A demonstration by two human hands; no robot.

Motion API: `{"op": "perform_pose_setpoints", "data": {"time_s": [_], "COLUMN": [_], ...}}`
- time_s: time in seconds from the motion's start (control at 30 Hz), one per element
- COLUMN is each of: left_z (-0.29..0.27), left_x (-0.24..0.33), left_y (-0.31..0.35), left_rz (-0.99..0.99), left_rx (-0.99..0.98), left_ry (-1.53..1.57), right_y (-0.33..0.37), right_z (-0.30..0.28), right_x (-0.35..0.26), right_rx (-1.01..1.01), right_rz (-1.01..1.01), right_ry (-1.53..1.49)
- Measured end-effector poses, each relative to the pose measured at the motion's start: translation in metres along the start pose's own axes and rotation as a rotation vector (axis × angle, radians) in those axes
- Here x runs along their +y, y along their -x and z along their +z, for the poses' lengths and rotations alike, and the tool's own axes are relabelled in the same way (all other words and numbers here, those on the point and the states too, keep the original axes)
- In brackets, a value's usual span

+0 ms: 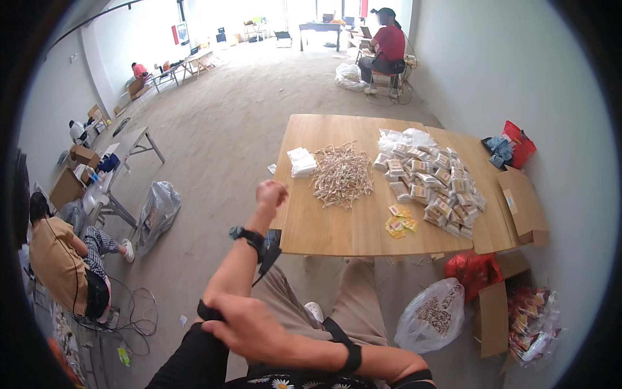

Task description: The recorder organizes cotton swabs into a small bundle and places them into a small clear plastic bag.

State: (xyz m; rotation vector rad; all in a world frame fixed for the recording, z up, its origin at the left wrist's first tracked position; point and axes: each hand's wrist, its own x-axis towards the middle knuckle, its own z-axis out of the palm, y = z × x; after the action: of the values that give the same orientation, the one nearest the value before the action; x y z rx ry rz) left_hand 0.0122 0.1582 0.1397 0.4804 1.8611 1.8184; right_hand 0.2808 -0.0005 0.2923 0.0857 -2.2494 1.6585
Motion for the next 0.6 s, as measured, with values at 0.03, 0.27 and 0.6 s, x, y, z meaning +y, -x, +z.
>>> {"op": "perform_pose_setpoints", "data": {"time_s": [0.03, 0.27, 0.6], "left_z": [-0.009, -0.029, -0.022], "left_x": [0.011, 0.091, 0.158], "left_y": [-0.008, -0.041, -0.011], "left_rz": [-0.085, -0.361, -0.255], "left_rx": [0.003, 0.002, -0.001], "left_ry": [0.211, 0.967, 1.311], "right_y": [0.005, 0.023, 0.007], "right_z": [-0.01, -0.03, -0.012], "right_x": [0.002, 0.046, 0.096], "right_rx": [-0.019, -0.157, -0.088], "right_rz": [0.042, 0.142, 0.034], "right_ry": [-0.098, -0.357, -0.314]}}
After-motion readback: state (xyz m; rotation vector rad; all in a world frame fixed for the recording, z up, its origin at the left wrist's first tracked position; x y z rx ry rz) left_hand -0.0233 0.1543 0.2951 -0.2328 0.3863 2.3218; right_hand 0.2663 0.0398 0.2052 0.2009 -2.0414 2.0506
